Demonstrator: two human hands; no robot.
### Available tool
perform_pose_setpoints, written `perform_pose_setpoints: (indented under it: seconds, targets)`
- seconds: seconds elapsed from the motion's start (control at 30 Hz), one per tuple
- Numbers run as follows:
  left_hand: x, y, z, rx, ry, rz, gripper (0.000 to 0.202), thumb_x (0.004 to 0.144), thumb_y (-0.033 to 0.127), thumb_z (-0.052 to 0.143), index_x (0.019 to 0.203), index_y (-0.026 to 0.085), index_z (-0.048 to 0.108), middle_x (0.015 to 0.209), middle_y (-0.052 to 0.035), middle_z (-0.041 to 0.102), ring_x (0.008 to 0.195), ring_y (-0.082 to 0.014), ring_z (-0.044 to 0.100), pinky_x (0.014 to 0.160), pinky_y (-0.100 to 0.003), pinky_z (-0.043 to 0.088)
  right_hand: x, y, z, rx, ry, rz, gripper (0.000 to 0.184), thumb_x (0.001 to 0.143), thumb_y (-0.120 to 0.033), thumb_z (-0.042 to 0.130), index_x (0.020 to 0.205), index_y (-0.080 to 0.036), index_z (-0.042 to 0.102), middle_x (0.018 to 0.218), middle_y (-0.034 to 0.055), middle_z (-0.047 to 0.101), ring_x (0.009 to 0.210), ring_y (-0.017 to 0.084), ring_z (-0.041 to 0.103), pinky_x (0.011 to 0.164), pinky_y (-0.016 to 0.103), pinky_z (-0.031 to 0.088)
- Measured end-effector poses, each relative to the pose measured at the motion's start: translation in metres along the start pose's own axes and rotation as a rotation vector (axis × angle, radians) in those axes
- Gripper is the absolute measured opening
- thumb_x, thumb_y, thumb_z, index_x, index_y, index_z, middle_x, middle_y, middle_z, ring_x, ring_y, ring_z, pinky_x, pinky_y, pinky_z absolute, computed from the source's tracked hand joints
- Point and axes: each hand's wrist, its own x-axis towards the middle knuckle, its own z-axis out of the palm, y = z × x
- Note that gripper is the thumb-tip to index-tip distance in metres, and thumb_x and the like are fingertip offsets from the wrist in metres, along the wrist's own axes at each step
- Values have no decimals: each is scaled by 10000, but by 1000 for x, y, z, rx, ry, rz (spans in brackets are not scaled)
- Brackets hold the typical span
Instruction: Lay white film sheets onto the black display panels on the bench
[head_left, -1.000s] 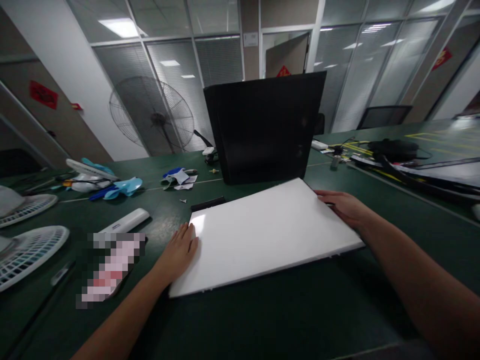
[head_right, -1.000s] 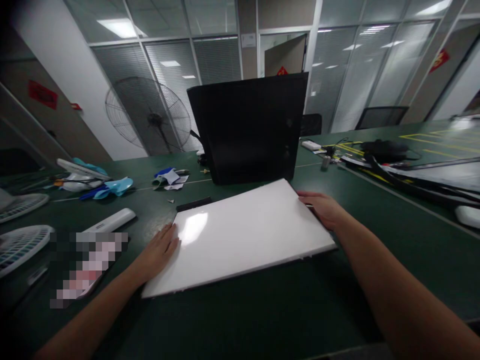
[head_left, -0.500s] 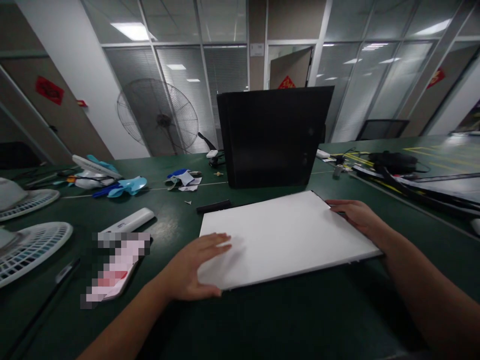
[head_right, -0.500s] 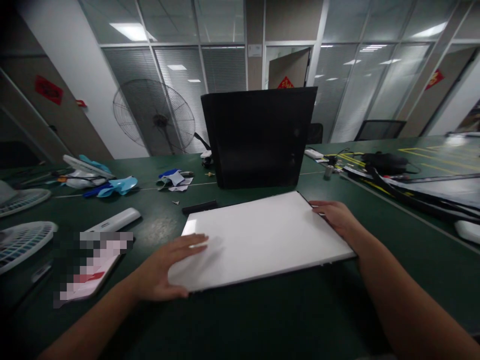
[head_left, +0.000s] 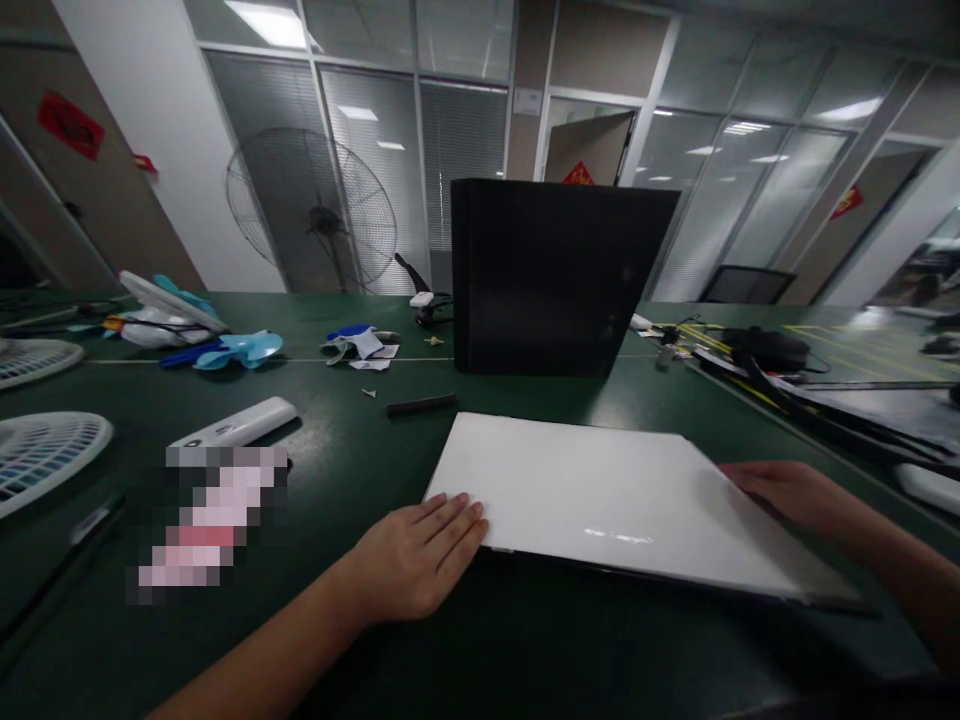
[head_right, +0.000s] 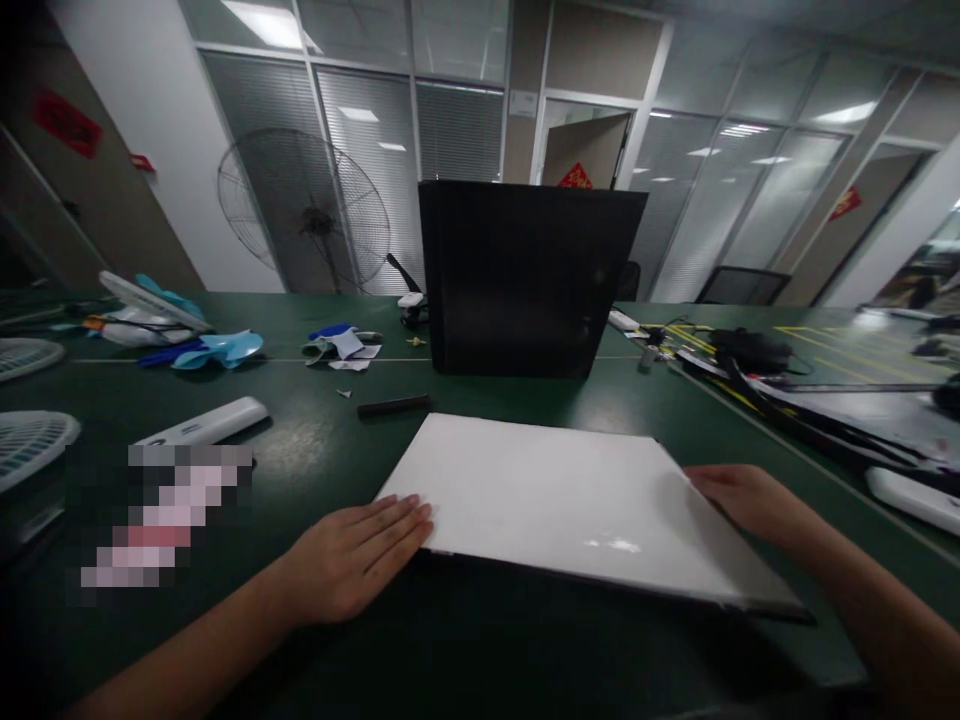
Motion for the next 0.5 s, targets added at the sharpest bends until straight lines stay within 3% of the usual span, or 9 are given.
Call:
perform_pose_setpoints:
  seconds: [0.07, 0.1, 0.13, 0.2, 0.27, 0.33, 0.4, 0.5]
  targets:
    - [3, 3, -1, 16, 28, 5, 377, 1013, 129, 481, 1357, 77, 629, 1238, -145, 773, 1176, -234, 733, 984, -368, 621, -29, -15, 5, -213, 58, -34, 283, 789, -440, 721, 946, -221, 810, 1099, 199, 770, 1007, 433, 736, 970, 574, 559]
    - [5, 4, -1, 17, 44, 1, 381, 1010, 122, 490, 1363, 78, 626, 1240, -142, 773, 1183, -230, 730, 995, -359, 616, -46, -28, 11, -328, 124, -129, 373, 828, -485, 707, 1075, -222, 800, 1241, 205, 728, 1123, 447, 697, 1045, 605, 515]
    - [6, 4, -2, 12, 57, -6, 394, 1007, 115, 495, 1381, 82, 617, 1249, -138, 771, 1199, -226, 722, 1010, -352, 609, -64, -43, 20, -403, 172, -281, 463, 862, -518, 685, 1212, -225, 761, 1378, 193, 662, 1221, 441, 651, 1093, 620, 482]
    - [9, 5, -3, -3, 79, -23, 434, 1008, 103, 488, 1430, 98, 588, 1272, -131, 763, 1235, -220, 703, 1040, -346, 592, -99, -74, 43, -417, 67, -633, 595, 919, -506, 664, 1469, -290, 588, 1519, 116, 566, 1319, 354, 604, 1092, 568, 520]
    - [11, 5, -6, -1, 94, -29, 441, 1013, 100, 475, 1440, 106, 585, 1270, -122, 765, 1228, -216, 707, 1042, -341, 590, -124, -99, 66, -404, 111, -907, 564, 923, -418, 706, 1457, -285, 585, 1438, 110, 633, 1265, 307, 644, 1037, 505, 576]
    - [13, 6, -8, 10, 106, -19, 420, 1011, 95, 472, 1409, 95, 607, 1253, -120, 772, 1193, -216, 726, 1020, -337, 604, -137, -112, 83, -399, 212, -1071, 418, 939, -238, 687, 1355, -260, 656, 1283, 94, 723, 1171, 265, 695, 1004, 451, 597]
    - [14, 6, -10, 9, 117, -13, 409, 1008, 91, 479, 1392, 101, 619, 1247, -114, 775, 1173, -214, 736, 1004, -336, 613, -141, -114, 92, -391, 283, -1158, 362, 943, -108, 630, 1275, -232, 699, 1172, 73, 766, 1100, 234, 725, 972, 407, 611]
    - [15, 7, -10, -33, 145, -26, 426, 1001, 90, 510, 1410, 146, 613, 1256, -89, 775, 1186, -211, 730, 995, -331, 616, -141, -112, 90, -380, 303, -1213, 368, 948, -78, 593, 1272, -207, 709, 1143, 61, 781, 1075, 214, 740, 914, 348, 635]
